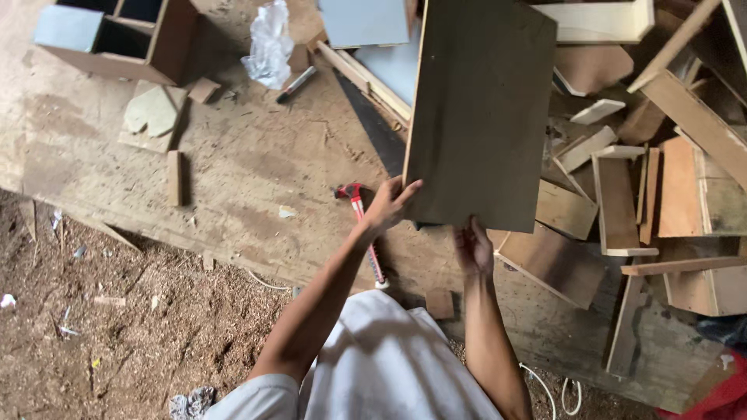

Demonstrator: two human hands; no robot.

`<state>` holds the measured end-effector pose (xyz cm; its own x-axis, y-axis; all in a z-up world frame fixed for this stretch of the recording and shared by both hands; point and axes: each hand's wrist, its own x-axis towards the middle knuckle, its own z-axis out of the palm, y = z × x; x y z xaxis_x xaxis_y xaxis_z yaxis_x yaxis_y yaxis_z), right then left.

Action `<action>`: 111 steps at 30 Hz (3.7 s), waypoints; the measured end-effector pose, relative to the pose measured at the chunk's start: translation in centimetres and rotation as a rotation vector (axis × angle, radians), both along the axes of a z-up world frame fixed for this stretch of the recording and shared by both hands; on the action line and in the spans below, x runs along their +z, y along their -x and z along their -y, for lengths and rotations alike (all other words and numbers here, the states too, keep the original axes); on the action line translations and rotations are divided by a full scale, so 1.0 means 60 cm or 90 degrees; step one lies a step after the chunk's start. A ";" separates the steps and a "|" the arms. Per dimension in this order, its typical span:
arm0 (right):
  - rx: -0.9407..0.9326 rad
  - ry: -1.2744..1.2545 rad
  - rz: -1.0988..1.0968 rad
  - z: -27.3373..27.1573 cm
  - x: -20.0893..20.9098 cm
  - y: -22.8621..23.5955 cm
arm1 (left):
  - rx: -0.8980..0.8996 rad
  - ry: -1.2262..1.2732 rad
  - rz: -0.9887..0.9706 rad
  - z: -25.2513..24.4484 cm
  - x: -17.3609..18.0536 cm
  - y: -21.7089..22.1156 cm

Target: The person assembles a small wooden box using a hammer and nails, then saws a plywood sheet. The person hammers nails into the wooden frame to secure the pieces together and later uses a hand saw to cut a larger sheet of plywood.

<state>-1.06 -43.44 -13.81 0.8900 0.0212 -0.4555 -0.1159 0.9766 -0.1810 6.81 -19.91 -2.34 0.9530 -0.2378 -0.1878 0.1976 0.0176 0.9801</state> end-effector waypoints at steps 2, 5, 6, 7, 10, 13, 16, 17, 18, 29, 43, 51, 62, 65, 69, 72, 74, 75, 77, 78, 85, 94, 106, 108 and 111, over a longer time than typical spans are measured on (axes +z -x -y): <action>0.074 -0.006 0.052 -0.035 -0.015 0.009 | 0.019 -0.027 -0.045 -0.067 0.005 0.040; 0.158 0.039 0.080 -0.100 -0.004 0.011 | 0.060 0.163 -0.010 -0.162 -0.006 0.099; 0.188 0.063 0.081 -0.125 0.007 0.008 | 0.089 0.179 -0.023 -0.194 -0.015 0.121; 0.221 0.094 0.070 -0.151 0.021 0.004 | 0.119 0.195 -0.036 -0.227 -0.027 0.143; 0.318 0.150 0.080 -0.245 0.059 0.004 | 0.267 0.217 -0.059 -0.315 -0.072 0.212; 0.376 0.144 0.139 -0.354 0.062 0.012 | 0.493 0.060 -0.043 -0.378 -0.108 0.258; 0.426 0.161 0.092 -0.472 0.041 0.033 | 0.670 -0.053 -0.090 -0.448 -0.106 0.298; 0.452 0.156 0.040 -0.509 0.035 0.037 | 0.717 -0.067 -0.118 -0.473 -0.099 0.304; 0.475 0.153 -0.016 -0.537 0.033 0.050 | 0.710 -0.126 -0.155 -0.498 -0.091 0.316; 0.944 0.544 -0.057 -0.598 0.108 0.088 | 0.655 -0.251 -0.324 -0.609 -0.163 0.376; 0.376 1.337 0.059 -0.513 -0.042 0.013 | 0.545 -0.418 -0.217 -0.623 -0.204 0.383; 0.514 1.359 0.081 -0.533 -0.021 0.022 | 0.563 -0.398 -0.151 -0.681 -0.173 0.406; 0.712 1.409 -0.005 -0.532 0.022 -0.007 | 0.517 -0.417 -0.221 -0.696 -0.112 0.363; 0.856 1.257 -0.144 -0.509 0.033 -0.047 | 0.492 -0.449 -0.249 -0.682 -0.109 0.341; 0.719 1.457 0.119 -0.502 0.038 -0.080 | 0.475 -0.480 -0.278 -0.674 -0.111 0.315; 0.771 1.450 0.171 -0.487 0.039 -0.114 | 0.482 -0.477 -0.305 -0.668 -0.119 0.289; 0.960 1.281 0.037 -0.480 0.035 -0.135 | 0.479 -0.479 -0.318 -0.679 -0.122 0.278; 1.017 1.236 0.027 -0.481 0.032 -0.143 | 0.465 -0.491 -0.328 -0.685 -0.122 0.270; 1.124 1.138 0.004 -0.490 0.022 -0.147 | 0.433 -0.516 -0.344 -0.700 -0.118 0.259; 1.154 1.133 0.007 -0.492 0.016 -0.144 | 0.448 -0.517 -0.324 -0.703 -0.116 0.252; 1.058 1.281 0.168 -0.512 -0.036 -0.104 | 0.469 -0.860 -0.167 -0.665 -0.131 0.231; 0.673 1.161 0.002 -0.553 -0.040 -0.058 | 0.395 -0.737 -0.309 -0.690 -0.124 0.228; 0.469 1.087 0.044 -0.497 -0.067 -0.004 | 0.369 -0.772 -0.176 -0.615 -0.144 0.276; 0.343 1.188 0.088 -0.471 -0.068 0.007 | 0.361 -0.775 -0.169 -0.607 -0.140 0.277; 0.185 1.464 0.123 -0.426 -0.063 0.008 | 0.358 -0.725 -0.220 -0.599 -0.141 0.272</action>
<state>-1.55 -17.86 -17.57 0.9795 -0.1306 0.1532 -0.0171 -0.8122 -0.5832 -9.49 16.06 -10.79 0.7314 0.6259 -0.2707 0.6768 -0.6177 0.4006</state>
